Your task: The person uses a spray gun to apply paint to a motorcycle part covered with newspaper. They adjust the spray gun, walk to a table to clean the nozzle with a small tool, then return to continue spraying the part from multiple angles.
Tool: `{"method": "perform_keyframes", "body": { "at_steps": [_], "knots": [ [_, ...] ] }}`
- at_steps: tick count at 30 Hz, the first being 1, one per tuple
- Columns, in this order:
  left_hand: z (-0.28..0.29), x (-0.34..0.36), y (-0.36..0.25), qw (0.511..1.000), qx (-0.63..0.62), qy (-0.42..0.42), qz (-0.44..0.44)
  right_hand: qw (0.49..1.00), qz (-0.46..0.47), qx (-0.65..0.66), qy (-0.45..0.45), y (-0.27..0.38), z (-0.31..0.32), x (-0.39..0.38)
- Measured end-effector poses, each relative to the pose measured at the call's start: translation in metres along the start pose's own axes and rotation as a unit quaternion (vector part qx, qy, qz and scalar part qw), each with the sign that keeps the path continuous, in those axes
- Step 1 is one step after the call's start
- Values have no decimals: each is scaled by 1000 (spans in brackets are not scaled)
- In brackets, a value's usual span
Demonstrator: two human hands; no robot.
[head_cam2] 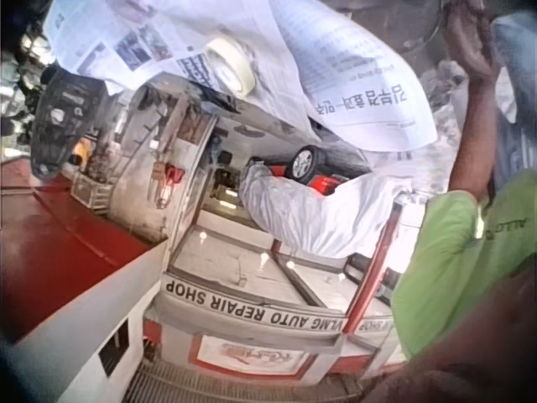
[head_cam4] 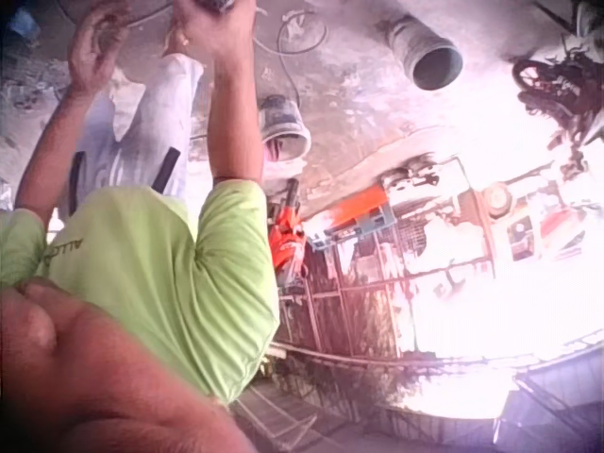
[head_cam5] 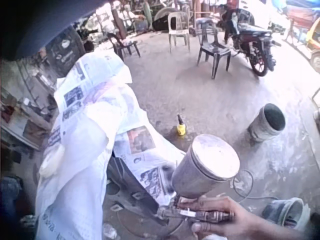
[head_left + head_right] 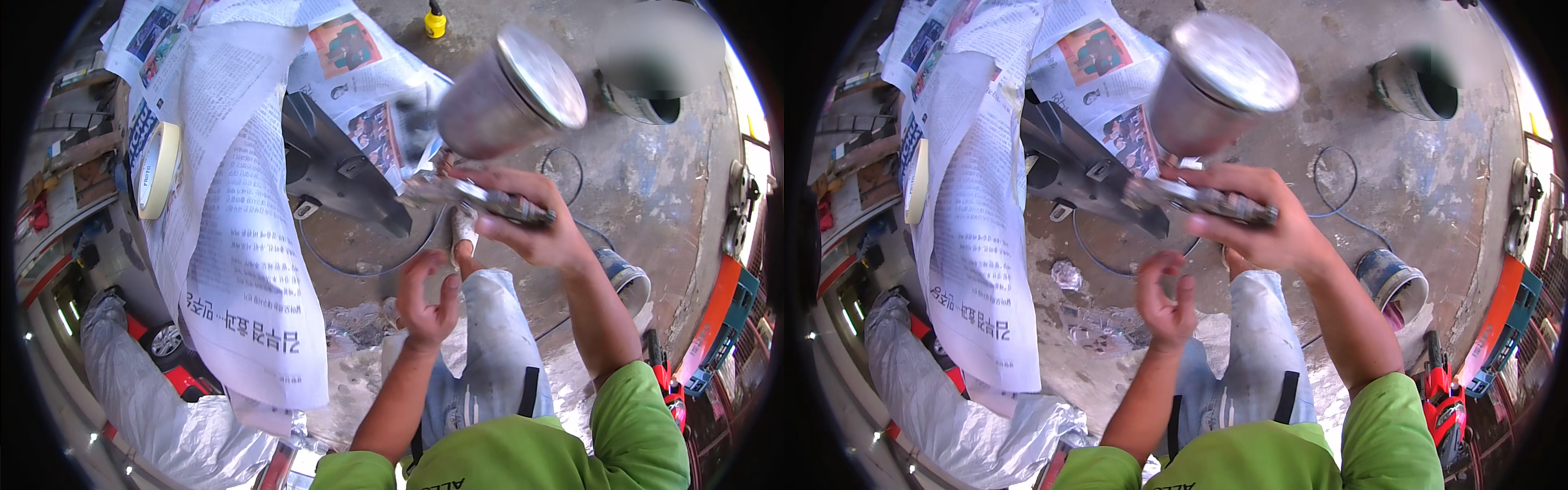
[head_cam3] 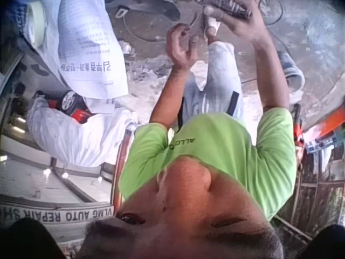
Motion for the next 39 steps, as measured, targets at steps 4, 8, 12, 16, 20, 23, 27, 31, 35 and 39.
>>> {"method": "perform_keyframes", "body": {
  "at_steps": [4, 8, 12, 16, 20, 23, 27, 31, 35, 39],
  "knots": [
    [17, 43, -70, 962, 76, -9, -263, 999, -50, -5, -2, 34, 23, -75],
    [22, 23, -115, 901, 48, 181, -392, 998, -48, 48, -3, 90, -6, -152],
    [48, -34, -169, 932, -111, 205, -278, 995, -55, 21, -75, 168, -58, -226],
    [68, -111, -151, 899, -115, 422, 3, 993, -52, -45, -94, 214, -107, -293],
    [130, -150, -142, 692, -75, 659, 285, 988, -38, -29, -150, 237, -173, -361],
    [191, -167, -212, 805, -183, 562, 41, 982, -38, -26, -183, 277, -208, -389],
    [263, -210, -277, 868, -239, 402, -168, 979, -31, 38, -196, 308, -250, -425],
    [277, -236, -251, 781, -177, 598, 38, 986, 15, -5, -165, 343, -285, -442],
    [307, -257, -283, 837, -322, 437, -72, 988, 23, -19, -150, 352, -300, -452],
    [329, -270, -312, 836, -247, 489, 12, 987, 25, -25, -158, 366, -304, -471]
  ]
}}
Point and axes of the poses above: each hand's wrist, its own x-axis towards the middle knuckle, its own z-axis out of the back of the hand, y = z × x, the point moved 5 cm from there along x, towards the middle knuckle, and after that the axes turned 2 degrees about x, right-handed, at the moved point
